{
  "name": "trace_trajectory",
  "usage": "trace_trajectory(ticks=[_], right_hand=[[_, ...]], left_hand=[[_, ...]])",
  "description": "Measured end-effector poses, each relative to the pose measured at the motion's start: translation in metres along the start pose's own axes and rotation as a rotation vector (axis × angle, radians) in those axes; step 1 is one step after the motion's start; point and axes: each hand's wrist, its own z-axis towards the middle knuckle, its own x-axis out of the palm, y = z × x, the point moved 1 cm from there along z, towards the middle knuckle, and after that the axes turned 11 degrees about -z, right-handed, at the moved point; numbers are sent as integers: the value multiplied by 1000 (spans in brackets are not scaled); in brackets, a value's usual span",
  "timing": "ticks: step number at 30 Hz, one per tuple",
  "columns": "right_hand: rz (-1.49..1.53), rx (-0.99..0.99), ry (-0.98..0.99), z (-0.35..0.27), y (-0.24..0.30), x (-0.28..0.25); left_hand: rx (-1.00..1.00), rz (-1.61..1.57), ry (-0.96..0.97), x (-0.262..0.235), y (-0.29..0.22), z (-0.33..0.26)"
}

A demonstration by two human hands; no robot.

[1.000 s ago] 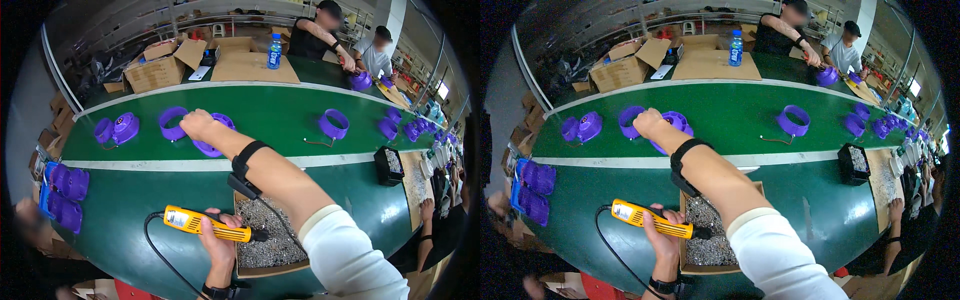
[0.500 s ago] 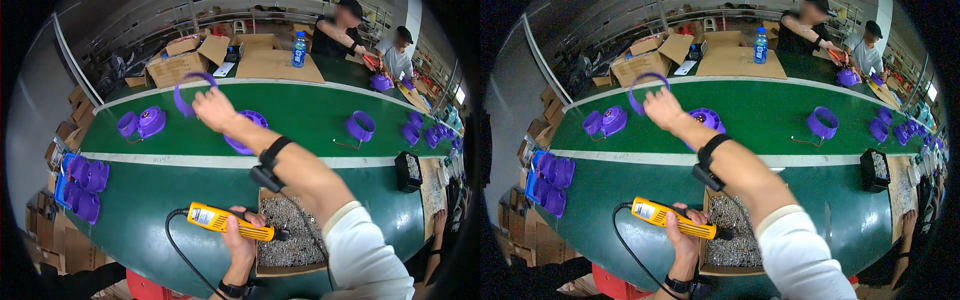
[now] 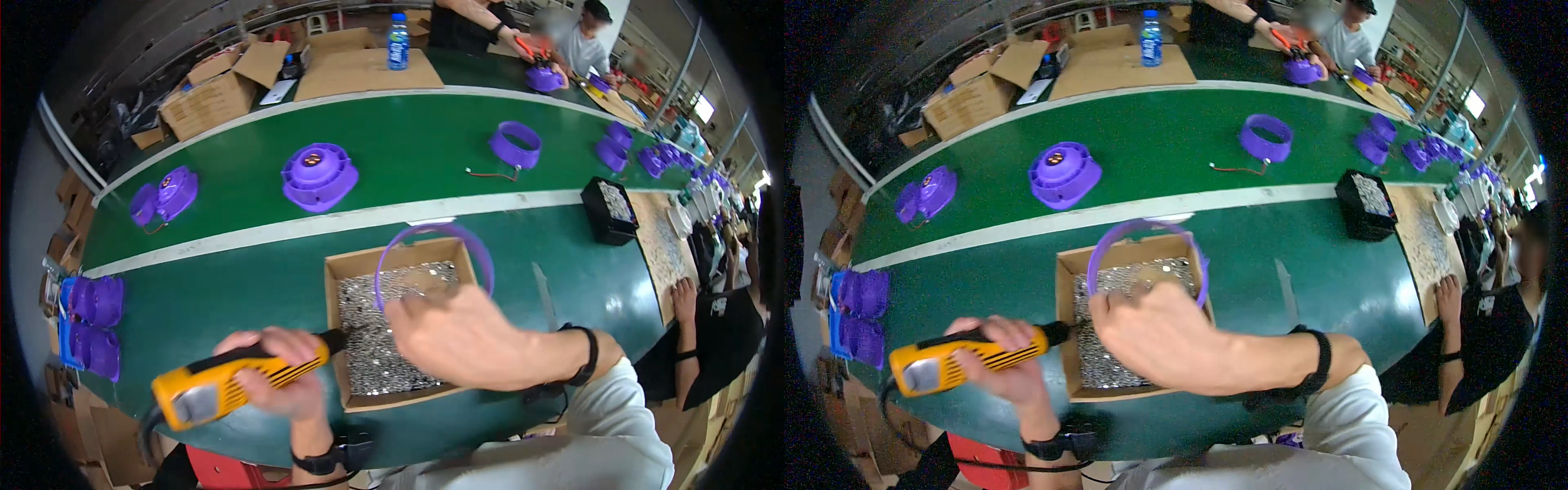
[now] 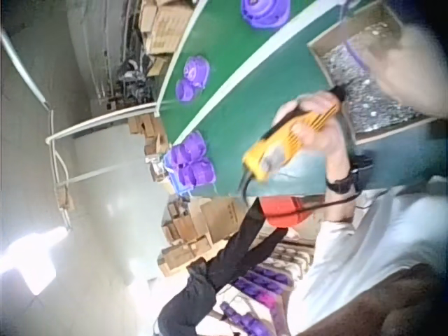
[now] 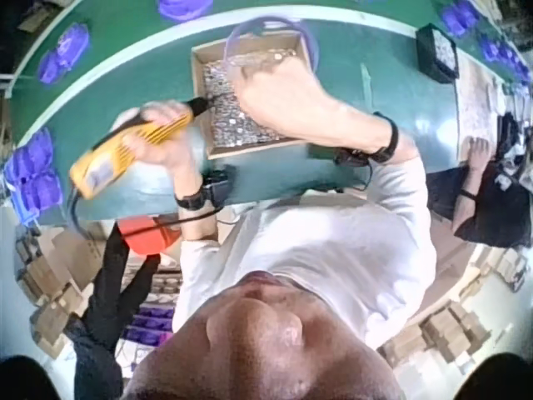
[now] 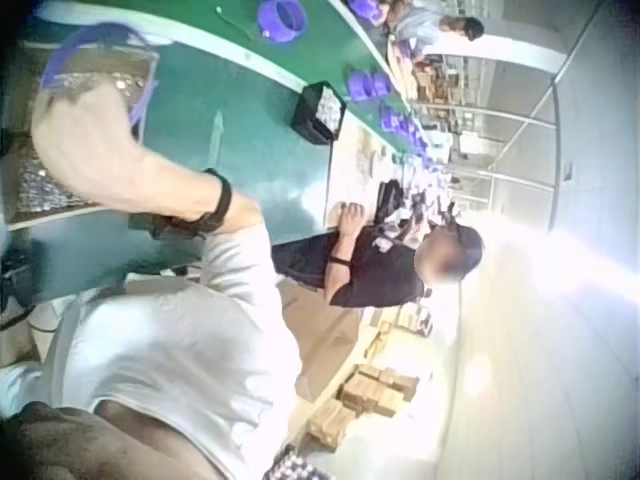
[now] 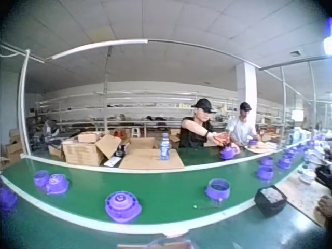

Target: The person uses a yellow electric screwdriver to fasten screws into purple plastic fan housings. They repeatedly pick up a housing, place it over a box of screws, drive a screw into the center, and then place the finished unit on the green workbench. The person handles multiple units in a repetitive assembly sequence.

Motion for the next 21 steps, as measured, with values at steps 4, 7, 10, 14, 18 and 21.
trace_trajectory(ticks=[4,7,10,14,18,21], right_hand=[[115,-6,63,-25,10,47],[315,-1,174,-34,6,51],[450,-96,3,-46,-10,32],[350,-140,39,-64,-19,18],[196,-161,179,-64,-18,27],[215,-174,125,-54,-6,36]], left_hand=[[83,58,215,22,-30,6],[9,26,305,44,-40,4],[-65,1,370,67,-50,-1],[-96,60,480,73,-56,-2],[-48,75,425,89,-51,-5],[-49,61,378,98,-58,-2]])
